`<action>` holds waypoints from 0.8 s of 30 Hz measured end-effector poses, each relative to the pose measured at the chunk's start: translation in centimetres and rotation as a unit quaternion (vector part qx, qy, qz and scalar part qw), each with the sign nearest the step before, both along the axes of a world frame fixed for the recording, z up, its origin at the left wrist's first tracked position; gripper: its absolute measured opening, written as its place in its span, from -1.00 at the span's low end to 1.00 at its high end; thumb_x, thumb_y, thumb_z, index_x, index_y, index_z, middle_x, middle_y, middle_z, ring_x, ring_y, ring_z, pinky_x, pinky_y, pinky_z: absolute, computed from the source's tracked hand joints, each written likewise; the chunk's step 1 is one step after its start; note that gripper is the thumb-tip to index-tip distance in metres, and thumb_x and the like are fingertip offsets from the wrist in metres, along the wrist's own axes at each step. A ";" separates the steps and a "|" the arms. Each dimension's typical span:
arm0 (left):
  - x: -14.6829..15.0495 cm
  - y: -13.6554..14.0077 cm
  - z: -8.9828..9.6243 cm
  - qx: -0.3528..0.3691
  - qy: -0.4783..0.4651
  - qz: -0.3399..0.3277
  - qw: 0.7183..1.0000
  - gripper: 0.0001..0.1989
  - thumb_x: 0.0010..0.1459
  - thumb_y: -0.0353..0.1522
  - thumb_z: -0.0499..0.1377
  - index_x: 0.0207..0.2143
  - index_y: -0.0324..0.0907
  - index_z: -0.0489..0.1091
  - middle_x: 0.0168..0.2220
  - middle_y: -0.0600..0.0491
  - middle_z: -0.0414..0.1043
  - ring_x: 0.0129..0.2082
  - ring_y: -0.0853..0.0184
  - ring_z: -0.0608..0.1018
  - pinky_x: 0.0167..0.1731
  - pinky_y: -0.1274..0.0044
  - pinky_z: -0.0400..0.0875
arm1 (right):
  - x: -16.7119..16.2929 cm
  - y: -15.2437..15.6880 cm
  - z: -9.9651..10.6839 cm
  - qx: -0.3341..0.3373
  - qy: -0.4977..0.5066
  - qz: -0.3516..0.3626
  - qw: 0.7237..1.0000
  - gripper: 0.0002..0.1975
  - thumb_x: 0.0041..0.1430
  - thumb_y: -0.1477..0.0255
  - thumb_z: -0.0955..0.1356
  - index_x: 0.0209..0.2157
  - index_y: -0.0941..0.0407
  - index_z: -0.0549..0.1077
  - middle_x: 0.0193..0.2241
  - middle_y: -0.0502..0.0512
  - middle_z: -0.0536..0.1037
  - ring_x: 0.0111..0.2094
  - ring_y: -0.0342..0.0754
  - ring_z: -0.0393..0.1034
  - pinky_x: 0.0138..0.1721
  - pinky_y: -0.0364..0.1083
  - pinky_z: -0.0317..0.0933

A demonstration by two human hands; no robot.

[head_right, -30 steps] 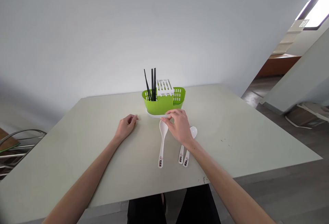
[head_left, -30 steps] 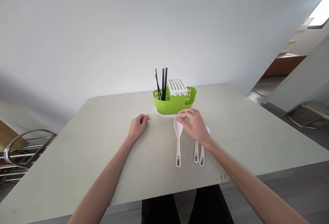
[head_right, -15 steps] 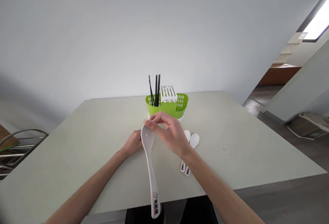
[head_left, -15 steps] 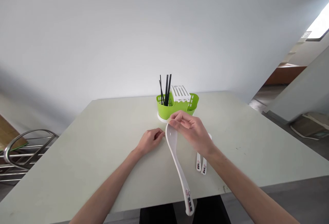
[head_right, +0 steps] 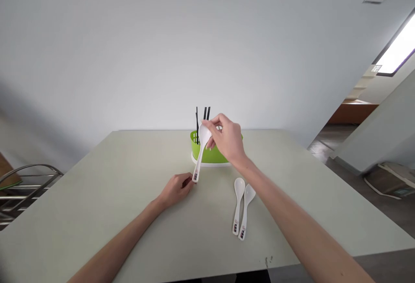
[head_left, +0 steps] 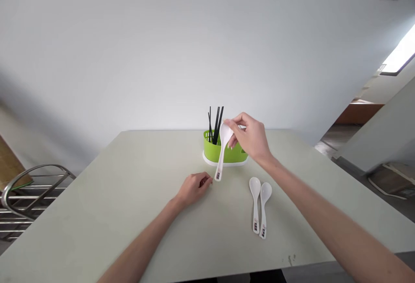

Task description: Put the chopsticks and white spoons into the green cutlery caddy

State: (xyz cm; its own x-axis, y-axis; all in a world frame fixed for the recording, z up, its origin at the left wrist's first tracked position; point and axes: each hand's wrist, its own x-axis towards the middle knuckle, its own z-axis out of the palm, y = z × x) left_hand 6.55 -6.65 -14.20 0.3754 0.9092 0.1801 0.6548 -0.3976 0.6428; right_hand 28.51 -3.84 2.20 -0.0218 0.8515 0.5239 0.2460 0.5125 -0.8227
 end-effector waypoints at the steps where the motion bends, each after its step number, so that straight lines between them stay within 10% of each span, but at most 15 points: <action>1: -0.1 0.0 -0.1 0.001 -0.002 -0.001 1.000 -0.67 0.38 -0.21 0.03 -0.30 -0.14 0.51 -0.43 0.10 0.51 -0.49 0.39 0.38 -0.43 0.54 0.21 | 0.0 1.0 0.6 0.016 -0.009 -0.017 1.000 -0.56 0.24 -0.06 0.40 -0.39 0.03 0.38 -0.49 -0.04 0.56 -0.64 -0.06 0.51 -0.64 -0.12 0.32; 12: -0.2 0.0 -0.2 0.003 0.002 -0.002 1.000 -0.70 0.37 -0.23 0.05 -0.29 -0.12 0.52 -0.40 0.09 0.55 -0.47 0.37 0.43 -0.40 0.53 0.24 | -1.7 7.5 2.5 0.207 -0.338 -0.178 0.901 -0.76 0.52 0.27 0.23 -0.21 0.10 0.37 -0.41 0.06 0.58 -0.46 -0.04 0.51 -0.36 -0.08 0.29; 17: -0.3 0.0 -0.2 0.006 0.010 -0.001 1.000 -0.69 0.37 -0.23 0.03 -0.30 -0.13 0.51 -0.43 0.08 0.53 -0.50 0.38 0.40 -0.45 0.53 0.20 | -4.6 7.3 0.4 0.183 -0.524 -0.155 0.817 -0.71 0.56 0.28 0.16 -0.13 0.16 0.38 -0.26 0.23 0.62 -0.38 0.04 0.53 -0.45 -0.08 0.16; 24: -0.3 -0.2 0.0 0.006 0.013 -0.008 1.000 -0.72 0.35 -0.28 0.03 -0.30 -0.13 0.51 -0.42 0.07 0.54 -0.50 0.37 0.40 -0.44 0.52 0.22 | -6.5 6.5 -1.0 0.122 -0.572 -0.116 0.803 -0.71 0.55 0.36 0.13 -0.04 0.17 0.41 -0.24 0.29 0.64 -0.34 0.09 0.55 -0.41 -0.07 0.16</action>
State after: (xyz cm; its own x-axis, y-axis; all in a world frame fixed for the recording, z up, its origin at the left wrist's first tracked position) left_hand 6.24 -6.88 -14.23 0.3944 0.9010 0.1806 0.6652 -0.4155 0.6204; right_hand 21.98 2.67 1.23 -0.4636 0.7768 0.4262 0.8808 0.4562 0.1266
